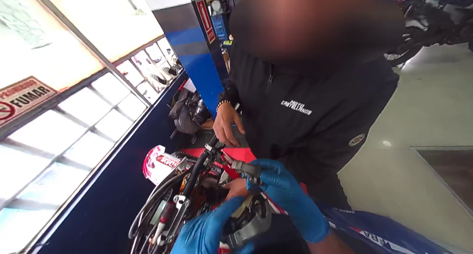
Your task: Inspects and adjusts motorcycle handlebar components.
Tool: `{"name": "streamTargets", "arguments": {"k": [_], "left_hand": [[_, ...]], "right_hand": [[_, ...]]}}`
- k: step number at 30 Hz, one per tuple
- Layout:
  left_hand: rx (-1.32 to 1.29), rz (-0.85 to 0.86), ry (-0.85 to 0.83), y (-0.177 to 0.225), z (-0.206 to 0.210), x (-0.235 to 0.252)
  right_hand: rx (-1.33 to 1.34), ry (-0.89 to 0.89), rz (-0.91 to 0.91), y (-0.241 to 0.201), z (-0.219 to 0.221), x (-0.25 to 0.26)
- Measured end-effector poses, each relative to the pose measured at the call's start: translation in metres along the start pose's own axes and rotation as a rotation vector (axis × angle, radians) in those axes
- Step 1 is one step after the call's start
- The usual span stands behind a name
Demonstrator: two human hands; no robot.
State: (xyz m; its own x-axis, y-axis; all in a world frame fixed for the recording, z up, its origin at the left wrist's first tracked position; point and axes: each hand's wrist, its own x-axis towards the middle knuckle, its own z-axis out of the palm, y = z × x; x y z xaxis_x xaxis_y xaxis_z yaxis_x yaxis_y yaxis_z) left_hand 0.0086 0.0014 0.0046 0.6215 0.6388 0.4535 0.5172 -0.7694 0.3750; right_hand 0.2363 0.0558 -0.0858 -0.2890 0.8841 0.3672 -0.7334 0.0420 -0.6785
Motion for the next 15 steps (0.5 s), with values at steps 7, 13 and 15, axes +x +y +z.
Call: {"name": "streamTargets", "arguments": {"k": [7, 13, 15], "left_hand": [[0.002, -0.122, 0.159, 0.007, 0.009, -0.006], [-0.051, -0.13, 0.104, 0.014, 0.007, -0.004], [-0.066, -0.127, 0.094, 0.013, 0.008, -0.003]], "right_hand": [[-0.035, -0.055, 0.019, -0.008, -0.002, 0.001], [-0.045, -0.138, 0.055, -0.012, 0.0, 0.008], [-0.08, -0.179, 0.061, -0.015, 0.003, 0.011]]}}
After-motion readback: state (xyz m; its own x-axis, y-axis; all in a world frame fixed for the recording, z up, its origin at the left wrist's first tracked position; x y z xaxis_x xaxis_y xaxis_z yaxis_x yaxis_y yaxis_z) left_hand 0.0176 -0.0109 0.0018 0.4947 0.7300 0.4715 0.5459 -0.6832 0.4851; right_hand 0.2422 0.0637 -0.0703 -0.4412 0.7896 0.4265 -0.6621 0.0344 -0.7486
